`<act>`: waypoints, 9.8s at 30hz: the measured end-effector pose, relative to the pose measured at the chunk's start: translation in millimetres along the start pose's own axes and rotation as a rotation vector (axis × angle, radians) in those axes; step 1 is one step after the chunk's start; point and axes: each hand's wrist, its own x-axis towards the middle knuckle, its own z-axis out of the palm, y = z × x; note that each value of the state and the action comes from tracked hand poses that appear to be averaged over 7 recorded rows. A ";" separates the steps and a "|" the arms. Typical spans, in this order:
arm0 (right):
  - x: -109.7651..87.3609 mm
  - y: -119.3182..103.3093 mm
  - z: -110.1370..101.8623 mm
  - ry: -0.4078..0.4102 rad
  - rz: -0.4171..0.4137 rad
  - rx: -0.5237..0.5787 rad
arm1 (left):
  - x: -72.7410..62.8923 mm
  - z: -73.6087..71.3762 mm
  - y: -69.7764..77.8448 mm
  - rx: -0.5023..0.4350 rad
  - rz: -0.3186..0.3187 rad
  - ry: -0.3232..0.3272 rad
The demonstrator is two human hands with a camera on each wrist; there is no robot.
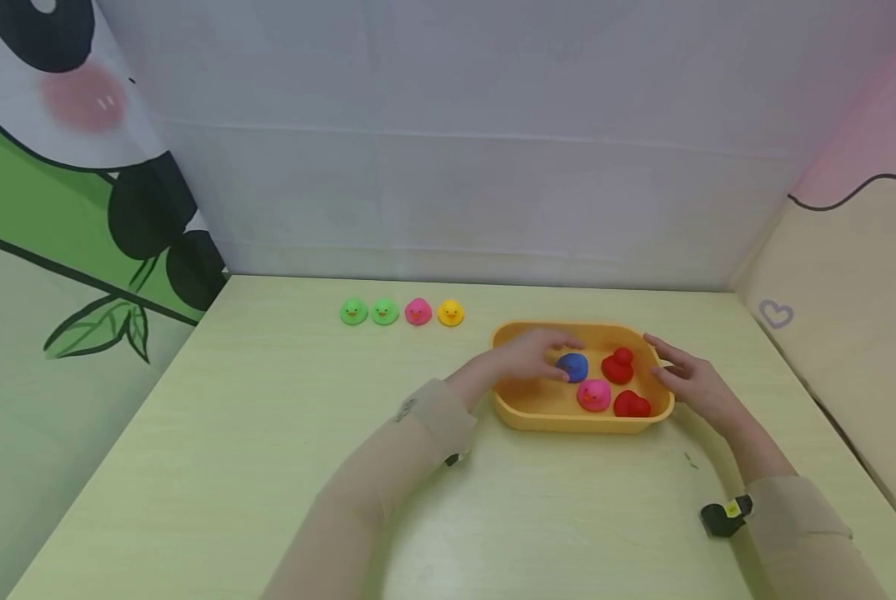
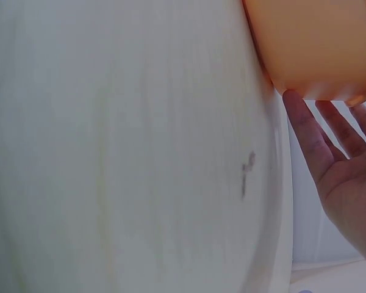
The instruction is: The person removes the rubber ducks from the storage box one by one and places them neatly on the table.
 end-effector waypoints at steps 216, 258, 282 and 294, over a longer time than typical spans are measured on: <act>19.3 -1.4 -7.7 -0.003 0.005 -0.057 | -82.6 -57.5 -3.7 -0.176 -0.020 0.350; 23.0 -2.3 -13.4 0.009 -0.016 -0.082 | 14.9 -8.0 12.1 -0.039 0.034 -0.041; 17.0 1.8 -14.7 0.026 -0.001 -0.084 | 29.1 10.9 13.3 -0.101 0.049 -0.096; 14.2 0.0 -15.2 0.022 0.014 -0.076 | 24.4 7.0 15.0 -0.093 0.054 -0.067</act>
